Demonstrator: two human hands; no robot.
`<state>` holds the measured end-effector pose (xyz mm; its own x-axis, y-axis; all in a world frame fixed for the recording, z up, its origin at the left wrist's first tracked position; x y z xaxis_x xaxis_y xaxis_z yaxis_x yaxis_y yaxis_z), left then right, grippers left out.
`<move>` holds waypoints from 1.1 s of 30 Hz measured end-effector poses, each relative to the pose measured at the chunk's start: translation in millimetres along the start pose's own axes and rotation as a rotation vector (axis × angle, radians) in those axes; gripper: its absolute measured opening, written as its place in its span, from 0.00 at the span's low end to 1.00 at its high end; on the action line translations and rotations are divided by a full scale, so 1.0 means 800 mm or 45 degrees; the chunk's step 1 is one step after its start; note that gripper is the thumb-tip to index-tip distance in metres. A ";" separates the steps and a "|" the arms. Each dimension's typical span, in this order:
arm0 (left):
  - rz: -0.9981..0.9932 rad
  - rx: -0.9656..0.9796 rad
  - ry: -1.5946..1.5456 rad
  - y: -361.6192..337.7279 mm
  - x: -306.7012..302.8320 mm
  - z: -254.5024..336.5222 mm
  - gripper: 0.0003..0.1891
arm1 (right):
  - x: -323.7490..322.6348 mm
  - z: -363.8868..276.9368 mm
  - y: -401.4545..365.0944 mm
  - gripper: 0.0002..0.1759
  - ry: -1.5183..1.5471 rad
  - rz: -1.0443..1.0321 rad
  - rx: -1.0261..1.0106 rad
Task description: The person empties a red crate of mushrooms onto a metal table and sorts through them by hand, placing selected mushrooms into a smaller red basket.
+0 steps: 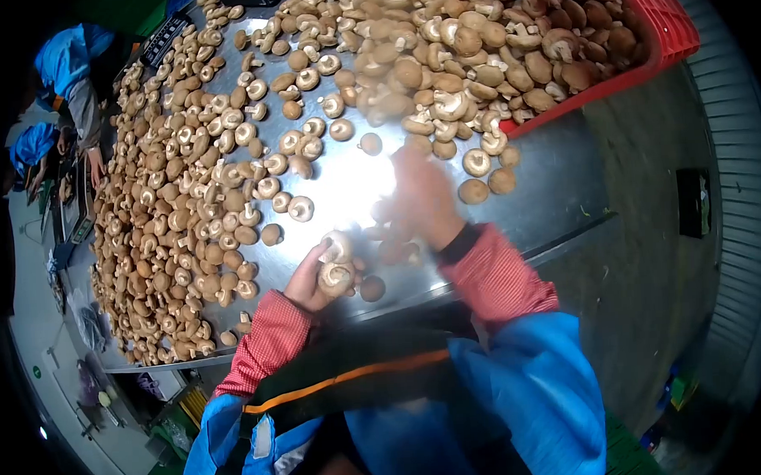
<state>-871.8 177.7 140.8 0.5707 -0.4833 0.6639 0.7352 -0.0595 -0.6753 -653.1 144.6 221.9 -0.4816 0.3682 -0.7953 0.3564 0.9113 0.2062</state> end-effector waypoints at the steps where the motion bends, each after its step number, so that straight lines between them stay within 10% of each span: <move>1: 0.028 -0.006 0.018 -0.005 0.005 0.001 0.30 | -0.058 0.006 0.016 0.23 -0.109 0.307 -0.092; 2: 0.058 -0.009 0.034 -0.007 0.007 0.001 0.29 | -0.072 0.055 0.023 0.27 -0.467 0.296 0.211; 8: -0.018 0.050 -0.186 0.000 0.002 0.005 0.28 | -0.068 0.106 0.054 0.23 -0.622 0.305 0.142; 14: -0.018 0.139 -0.068 -0.002 0.016 0.033 0.30 | 0.002 -0.041 0.001 0.21 0.417 0.047 -0.003; 17: -0.076 0.061 -0.047 0.005 0.003 0.018 0.31 | 0.022 -0.083 -0.031 0.17 0.208 0.039 -0.455; 21: -0.142 0.139 -0.062 0.005 0.006 0.018 0.31 | 0.002 -0.043 -0.047 0.17 -0.142 -0.174 -0.400; 23: -0.148 0.102 -0.121 0.009 0.002 0.010 0.30 | -0.043 0.048 -0.054 0.18 -0.107 0.267 0.187; 25: -0.169 0.082 -0.157 0.014 0.002 0.006 0.29 | -0.070 0.100 -0.054 0.18 -0.587 0.095 0.515; 28: -0.209 0.073 -0.157 0.018 0.010 0.003 0.28 | -0.059 0.144 -0.057 0.19 -0.814 0.104 0.263; 33: -0.193 0.054 -0.111 0.021 0.019 0.010 0.28 | -0.060 0.087 -0.062 0.23 0.298 0.153 0.441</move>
<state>-848.2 176.4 142.1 0.4805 -0.3942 0.7834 0.8287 -0.0883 -0.5527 -591.7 69.0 210.0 -0.5742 0.5363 -0.6186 0.6498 0.7582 0.0543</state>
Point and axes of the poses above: each hand's wrist, its own y-axis towards the middle knuckle, its own x-axis out of the palm, z = x × y, the point moved 8 cm from there along y, towards the middle knuckle, and after that the axes turned 7 degrees about -x, right-handed, at the moved point
